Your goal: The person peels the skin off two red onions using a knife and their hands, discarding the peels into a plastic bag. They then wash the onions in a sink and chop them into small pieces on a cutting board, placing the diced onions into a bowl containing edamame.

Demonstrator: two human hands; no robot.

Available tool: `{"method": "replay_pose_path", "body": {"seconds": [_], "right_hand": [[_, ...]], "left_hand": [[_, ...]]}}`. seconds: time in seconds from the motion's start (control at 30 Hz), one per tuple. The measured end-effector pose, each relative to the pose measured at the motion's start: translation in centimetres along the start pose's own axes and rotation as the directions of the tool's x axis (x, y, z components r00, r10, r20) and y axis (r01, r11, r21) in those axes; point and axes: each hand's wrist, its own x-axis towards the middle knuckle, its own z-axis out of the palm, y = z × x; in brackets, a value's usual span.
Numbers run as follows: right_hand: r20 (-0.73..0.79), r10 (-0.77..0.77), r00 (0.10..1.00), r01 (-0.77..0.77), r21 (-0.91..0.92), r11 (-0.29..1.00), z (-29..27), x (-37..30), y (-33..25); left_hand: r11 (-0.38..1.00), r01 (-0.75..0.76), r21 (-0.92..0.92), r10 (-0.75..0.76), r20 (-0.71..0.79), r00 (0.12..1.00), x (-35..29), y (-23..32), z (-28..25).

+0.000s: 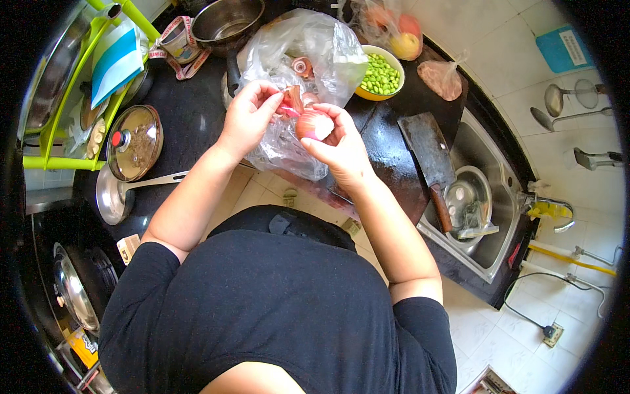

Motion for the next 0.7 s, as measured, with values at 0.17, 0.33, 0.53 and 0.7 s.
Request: {"method": "replay_pose_path", "body": {"seconds": [0.17, 0.33, 0.53, 0.7], "right_hand": [[0.037, 0.047, 0.998, -0.055, 0.23, 0.972, -1.1, 0.2, -0.3], [0.113, 0.072, 0.991, -0.112, 0.41, 0.905, -1.7, 0.5, -0.3], [0.081, 0.1, 0.992, -0.125, 0.425, 0.896, -1.4, 0.8, 0.6], [0.074, 0.132, 0.988, -0.151, 0.386, 0.91, -1.0, 1.0, 0.9]], "left_hand": [[0.98, -0.046, 0.195, 0.058, -0.056, 0.997, 1.3, -0.4, -0.5], [0.706, -0.461, 0.537, 0.405, 0.228, 0.885, 1.5, 0.6, -0.8], [0.764, -0.54, 0.354, 0.462, 0.284, 0.84, 0.5, 2.8, 0.3], [0.745, -0.576, 0.337, 0.449, 0.384, 0.806, -0.3, 4.0, -0.2]]}}
